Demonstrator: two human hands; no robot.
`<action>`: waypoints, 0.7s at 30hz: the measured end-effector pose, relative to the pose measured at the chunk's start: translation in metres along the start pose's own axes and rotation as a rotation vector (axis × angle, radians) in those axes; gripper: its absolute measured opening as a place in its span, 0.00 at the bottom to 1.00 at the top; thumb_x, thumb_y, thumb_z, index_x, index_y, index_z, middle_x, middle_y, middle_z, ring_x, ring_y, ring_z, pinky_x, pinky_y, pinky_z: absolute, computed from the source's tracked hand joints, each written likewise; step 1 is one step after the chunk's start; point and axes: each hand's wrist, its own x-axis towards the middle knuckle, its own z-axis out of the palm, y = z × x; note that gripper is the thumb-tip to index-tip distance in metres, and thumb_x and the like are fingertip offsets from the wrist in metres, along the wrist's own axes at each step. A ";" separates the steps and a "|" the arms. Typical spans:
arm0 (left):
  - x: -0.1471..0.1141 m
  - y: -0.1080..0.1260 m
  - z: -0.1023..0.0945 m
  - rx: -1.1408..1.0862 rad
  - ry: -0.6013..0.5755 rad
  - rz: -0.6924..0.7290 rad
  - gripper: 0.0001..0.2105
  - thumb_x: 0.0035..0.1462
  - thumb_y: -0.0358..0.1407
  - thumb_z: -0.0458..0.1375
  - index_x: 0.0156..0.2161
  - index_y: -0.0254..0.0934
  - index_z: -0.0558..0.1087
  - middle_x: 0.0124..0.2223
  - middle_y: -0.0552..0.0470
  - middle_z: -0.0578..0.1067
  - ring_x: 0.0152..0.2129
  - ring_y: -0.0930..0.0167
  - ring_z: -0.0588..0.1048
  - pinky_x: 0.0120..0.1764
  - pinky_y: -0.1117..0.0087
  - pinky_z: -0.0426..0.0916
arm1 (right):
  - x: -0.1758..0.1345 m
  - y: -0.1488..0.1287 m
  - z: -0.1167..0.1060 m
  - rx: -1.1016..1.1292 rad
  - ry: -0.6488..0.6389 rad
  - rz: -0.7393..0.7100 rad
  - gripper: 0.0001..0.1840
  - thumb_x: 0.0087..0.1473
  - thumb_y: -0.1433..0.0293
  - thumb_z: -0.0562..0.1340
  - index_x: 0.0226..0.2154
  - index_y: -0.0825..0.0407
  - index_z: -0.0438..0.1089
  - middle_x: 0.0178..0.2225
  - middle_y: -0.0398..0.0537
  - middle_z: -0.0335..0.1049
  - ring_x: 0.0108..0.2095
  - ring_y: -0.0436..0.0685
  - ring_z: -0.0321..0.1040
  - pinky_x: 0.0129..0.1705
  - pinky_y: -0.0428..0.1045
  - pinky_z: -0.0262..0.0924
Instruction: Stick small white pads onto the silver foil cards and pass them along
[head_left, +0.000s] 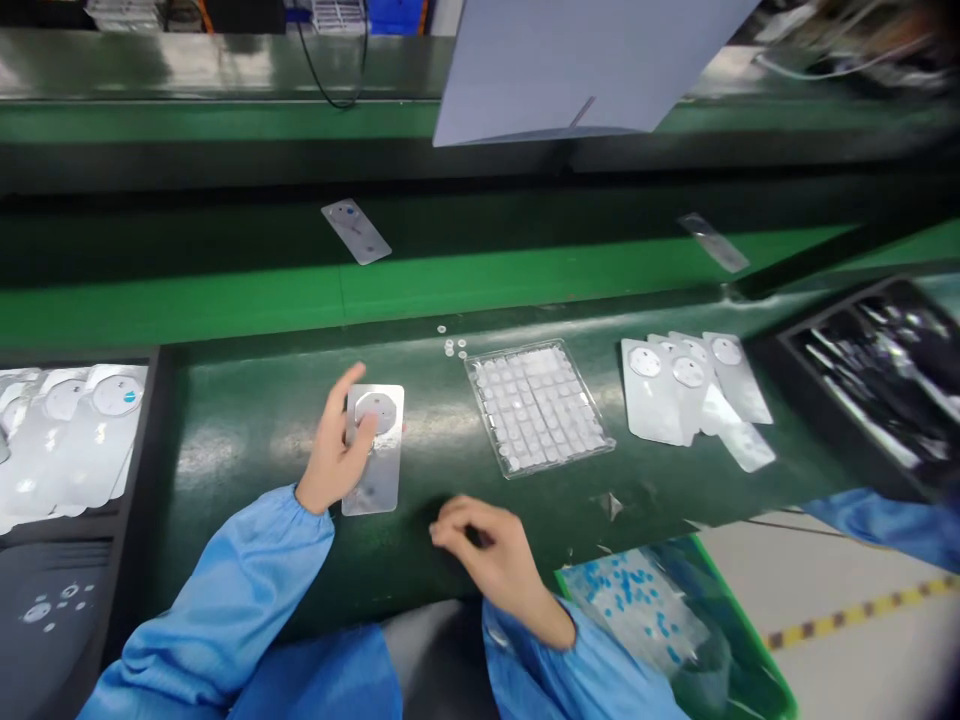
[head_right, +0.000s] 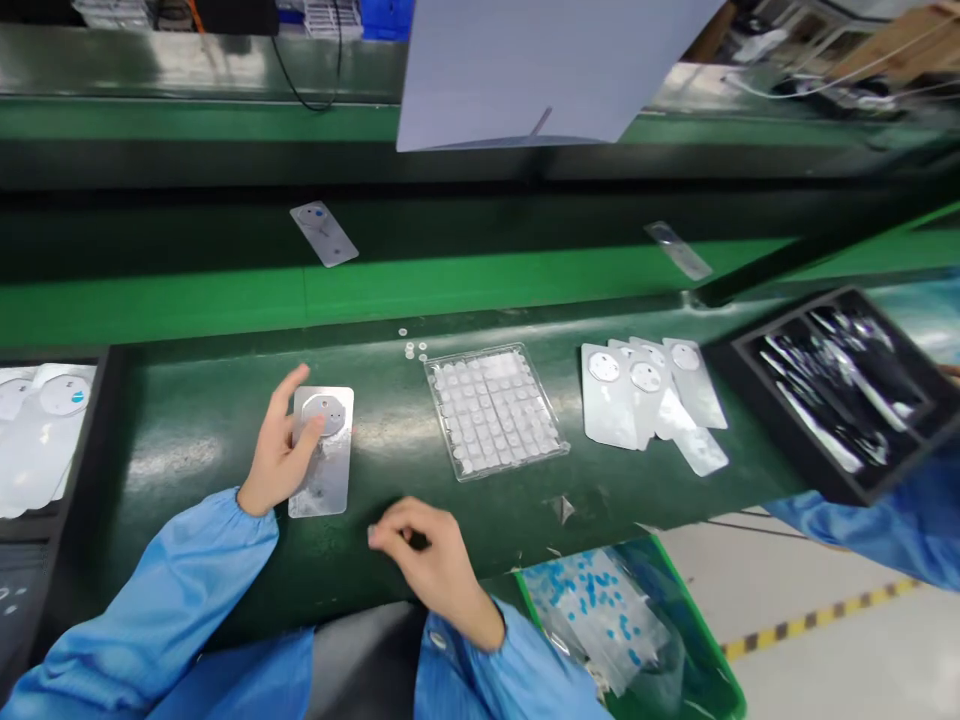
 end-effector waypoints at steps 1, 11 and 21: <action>-0.003 -0.001 0.002 0.106 -0.056 0.077 0.19 0.58 0.38 0.67 0.55 0.40 0.79 0.48 0.45 0.82 0.41 0.62 0.81 0.45 0.66 0.75 | 0.016 -0.005 -0.003 0.026 0.029 0.088 0.18 0.62 0.57 0.67 0.25 0.50 0.76 0.26 0.46 0.75 0.27 0.56 0.70 0.29 0.50 0.64; -0.010 -0.013 0.010 0.325 -0.362 0.296 0.12 0.58 0.37 0.68 0.47 0.44 0.84 0.46 0.46 0.84 0.33 0.64 0.83 0.30 0.70 0.75 | 0.079 -0.024 -0.019 0.165 -0.120 0.265 0.23 0.55 0.48 0.69 0.27 0.52 0.77 0.26 0.45 0.74 0.29 0.54 0.68 0.33 0.48 0.63; -0.008 -0.015 0.010 0.242 -0.283 0.209 0.07 0.57 0.36 0.69 0.42 0.45 0.86 0.41 0.48 0.85 0.35 0.62 0.83 0.35 0.67 0.78 | 0.080 -0.026 -0.019 0.182 -0.146 0.311 0.23 0.57 0.49 0.69 0.33 0.53 0.78 0.23 0.42 0.67 0.24 0.50 0.60 0.25 0.46 0.56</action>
